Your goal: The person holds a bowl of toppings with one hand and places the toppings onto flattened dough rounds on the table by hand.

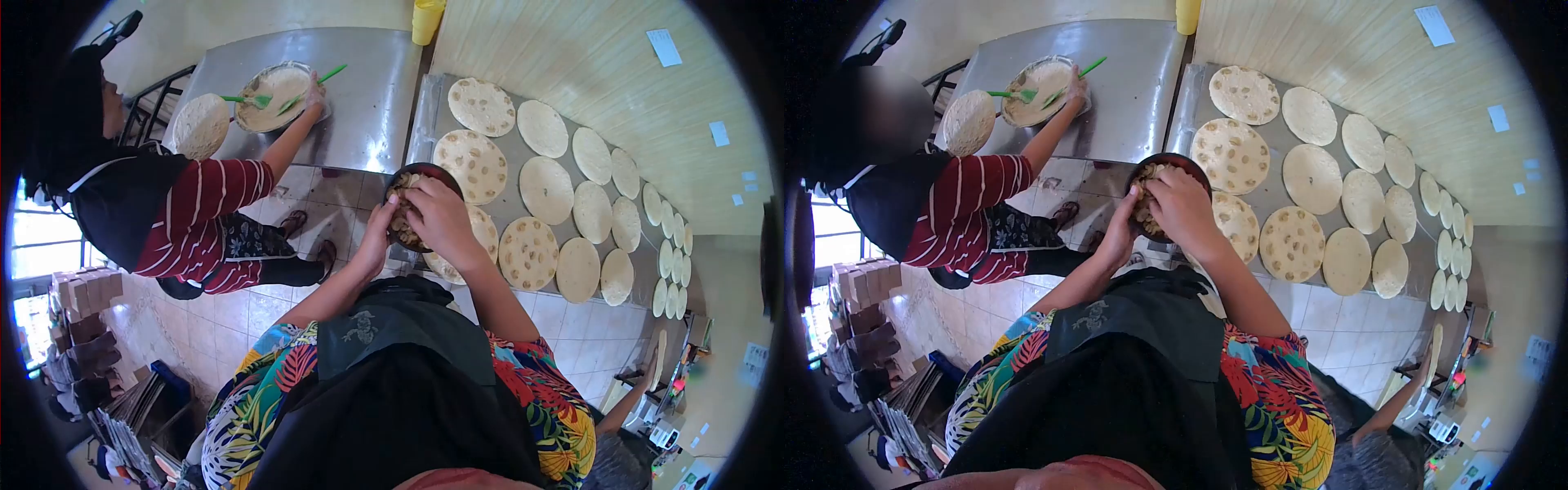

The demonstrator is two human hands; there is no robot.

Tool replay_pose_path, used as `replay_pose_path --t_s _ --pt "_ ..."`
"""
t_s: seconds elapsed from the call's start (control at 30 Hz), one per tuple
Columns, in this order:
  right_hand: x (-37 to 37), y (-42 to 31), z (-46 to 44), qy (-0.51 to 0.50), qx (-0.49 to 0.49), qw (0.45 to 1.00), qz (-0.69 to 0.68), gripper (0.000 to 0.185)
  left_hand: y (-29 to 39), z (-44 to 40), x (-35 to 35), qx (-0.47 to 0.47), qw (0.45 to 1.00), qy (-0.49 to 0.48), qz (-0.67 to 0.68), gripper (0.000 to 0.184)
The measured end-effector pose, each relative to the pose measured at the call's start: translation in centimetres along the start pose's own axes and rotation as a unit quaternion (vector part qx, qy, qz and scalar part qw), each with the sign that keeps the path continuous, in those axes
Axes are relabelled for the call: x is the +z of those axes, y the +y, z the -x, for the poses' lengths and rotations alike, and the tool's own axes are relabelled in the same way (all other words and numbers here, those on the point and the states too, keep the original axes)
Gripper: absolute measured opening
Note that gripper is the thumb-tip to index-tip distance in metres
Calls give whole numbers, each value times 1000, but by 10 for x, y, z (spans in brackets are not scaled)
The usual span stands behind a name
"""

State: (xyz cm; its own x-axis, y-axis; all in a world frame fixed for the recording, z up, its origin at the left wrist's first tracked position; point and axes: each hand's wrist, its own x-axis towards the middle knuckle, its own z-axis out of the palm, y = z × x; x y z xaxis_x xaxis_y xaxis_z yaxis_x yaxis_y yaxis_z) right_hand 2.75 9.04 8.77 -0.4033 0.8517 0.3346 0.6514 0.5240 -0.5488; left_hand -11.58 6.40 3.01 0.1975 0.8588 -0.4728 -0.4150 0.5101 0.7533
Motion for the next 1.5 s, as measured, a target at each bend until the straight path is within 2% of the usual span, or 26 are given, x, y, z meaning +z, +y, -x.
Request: replay_pose_path --t_s 0.17,0.27,0.33,0.47,0.57,0.63,0.67,0.77,0.8,0.83,0.9,0.97,1.1,1.13,1.2,1.23,1.3,1.43,1.5 --pt "8 5 3 -8 17 1000 21 19 -5 3 -4 5 1000 15 -3 57" --pt "10 8 5 -19 -15 1000 13 18 -7 -3 -5 -13 1000 9 11 56" --pt "10 13 6 -29 -35 997 59 19 -11 -10 -5 -17 1000 6 18 55" --pt "14 24 3 -36 -24 997 69 18 -5 -15 4 -27 1000 -9 13 54" --pt "12 36 -1 -34 20 999 -31 17 -5 -24 5 -46 999 2 10 59" --pt "16 48 -5 8 116 970 -214 11 -3 -31 6 -50 999 10 0 60" --pt "15 55 -8 2 115 969 -218 11 0 -34 8 -48 999 1 3 62" --pt "9 71 -15 -32 255 874 -413 10 9 -39 14 -29 999 11 23 60" --pt "8 79 -19 -32 275 835 -476 11 8 -43 13 -29 999 13 27 60" --pt "5 86 -23 -36 275 835 -475 11 6 -47 10 -36 999 2 28 61" --pt "-4 101 -33 -21 296 787 -540 12 6 -55 9 -41 999 -10 32 63" --pt "-16 123 -46 -21 297 805 -513 13 7 -54 11 -21 998 38 33 62" --pt "-10 221 -74 74 343 871 -343 15 -3 -59 -1 -18 998 32 57 61" --pt "-3 246 -81 70 344 871 -344 15 -6 -60 -4 -18 997 45 65 61" --pt "16 290 -92 86 417 877 -223 14 -4 -55 -7 -31 997 41 65 60" --pt "22 304 -97 83 416 877 -226 14 -2 -53 -9 -45 996 34 63 61" --pt "33 328 -103 41 325 942 -73 16 -6 -50 -12 -48 996 49 63 61" --pt "53 350 -113 -15 314 949 -22 18 -9 -46 -16 -62 993 83 57 63" --pt "56 350 -116 -38 368 926 81 16 -11 -44 -17 -62 991 100 63 63"
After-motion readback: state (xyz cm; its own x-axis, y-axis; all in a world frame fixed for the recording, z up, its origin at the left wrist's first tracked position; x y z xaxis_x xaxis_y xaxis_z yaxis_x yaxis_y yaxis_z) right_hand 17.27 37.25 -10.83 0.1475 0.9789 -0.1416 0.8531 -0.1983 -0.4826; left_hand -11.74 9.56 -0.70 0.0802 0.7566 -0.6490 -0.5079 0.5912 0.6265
